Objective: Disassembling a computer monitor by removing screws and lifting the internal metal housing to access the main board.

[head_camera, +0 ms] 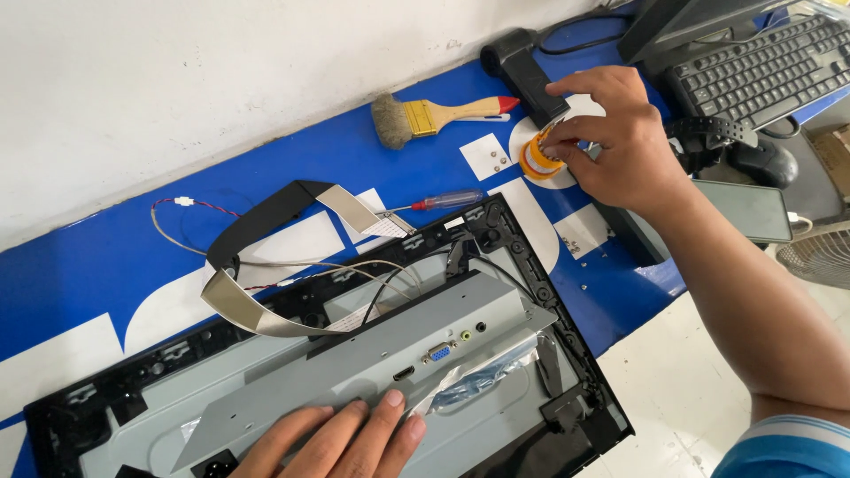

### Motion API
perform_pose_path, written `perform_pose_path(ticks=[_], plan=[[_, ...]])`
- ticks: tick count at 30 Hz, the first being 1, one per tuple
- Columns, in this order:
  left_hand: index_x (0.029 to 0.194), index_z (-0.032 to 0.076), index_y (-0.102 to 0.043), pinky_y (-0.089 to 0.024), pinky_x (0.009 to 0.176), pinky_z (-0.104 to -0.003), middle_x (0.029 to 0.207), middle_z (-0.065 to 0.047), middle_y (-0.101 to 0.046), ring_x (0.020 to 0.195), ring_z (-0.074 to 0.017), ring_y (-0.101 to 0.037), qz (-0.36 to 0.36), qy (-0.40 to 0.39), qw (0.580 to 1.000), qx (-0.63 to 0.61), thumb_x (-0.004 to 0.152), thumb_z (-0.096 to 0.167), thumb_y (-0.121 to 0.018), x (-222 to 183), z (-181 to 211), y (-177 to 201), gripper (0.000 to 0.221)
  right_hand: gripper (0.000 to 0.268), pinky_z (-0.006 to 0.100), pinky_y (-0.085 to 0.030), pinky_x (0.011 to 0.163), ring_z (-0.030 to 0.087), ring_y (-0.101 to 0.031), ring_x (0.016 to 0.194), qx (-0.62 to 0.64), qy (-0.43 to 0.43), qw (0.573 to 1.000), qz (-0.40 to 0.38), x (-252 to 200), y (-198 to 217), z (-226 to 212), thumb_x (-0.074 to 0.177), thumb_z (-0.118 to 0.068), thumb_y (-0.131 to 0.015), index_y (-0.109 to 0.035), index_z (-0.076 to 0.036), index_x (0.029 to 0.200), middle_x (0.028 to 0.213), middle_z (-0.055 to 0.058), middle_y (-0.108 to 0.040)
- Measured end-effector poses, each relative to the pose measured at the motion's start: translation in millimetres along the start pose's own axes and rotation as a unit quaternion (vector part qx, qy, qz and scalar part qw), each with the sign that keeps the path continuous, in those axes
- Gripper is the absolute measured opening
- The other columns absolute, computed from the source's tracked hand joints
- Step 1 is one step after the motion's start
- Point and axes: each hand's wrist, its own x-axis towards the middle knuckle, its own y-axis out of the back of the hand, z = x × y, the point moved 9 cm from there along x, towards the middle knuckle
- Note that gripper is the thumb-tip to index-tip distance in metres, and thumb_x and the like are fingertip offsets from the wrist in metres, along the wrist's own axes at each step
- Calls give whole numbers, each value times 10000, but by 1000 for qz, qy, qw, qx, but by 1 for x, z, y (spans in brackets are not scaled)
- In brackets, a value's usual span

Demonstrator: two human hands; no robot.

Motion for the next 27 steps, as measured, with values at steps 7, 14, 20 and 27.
perform_pose_path(ticks=[7, 14, 20, 27], plan=[[1410, 215, -627, -574, 852, -346, 1330, 12, -676, 1158, -144, -614, 17, 4, 1000, -2, 1005, 335, -666, 4, -2, 3, 424, 50, 529, -525, 962, 433, -584, 1235, -38, 2, 999, -1, 1, 4, -12, 884, 83, -812, -802, 56, 925, 1323, 243, -671], [1410, 201, -624, -572, 847, -339, 1343, 3, -673, 1168, -149, -613, 17, 2, 1000, -3, 1009, 323, -657, 3, -2, 4, 420, 193, 571, -551, 1016, 451, -629, 1254, -69, 100, 992, -17, 4, 24, -31, 879, 126, -635, -767, 86, 1014, 1339, 268, -673], [1437, 189, -599, -567, 853, -348, 1364, -6, -660, 1191, -161, -603, 8, -14, 1000, 5, 1018, 301, -629, 3, -1, 3, 435, 104, 591, -536, 983, 485, -636, 1184, -51, 101, 994, -8, 0, 31, -33, 904, 146, -665, -744, 144, 971, 1326, 319, -638], [1406, 209, -621, -553, 844, -324, 1329, 7, -689, 1151, -132, -628, 32, -1, 999, 15, 1015, 383, -676, 8, -5, 11, 432, 59, 508, -596, 949, 420, -655, 1181, -106, 90, 990, -22, -7, 17, -33, 898, 70, -769, -719, 96, 916, 1322, 280, -664]])
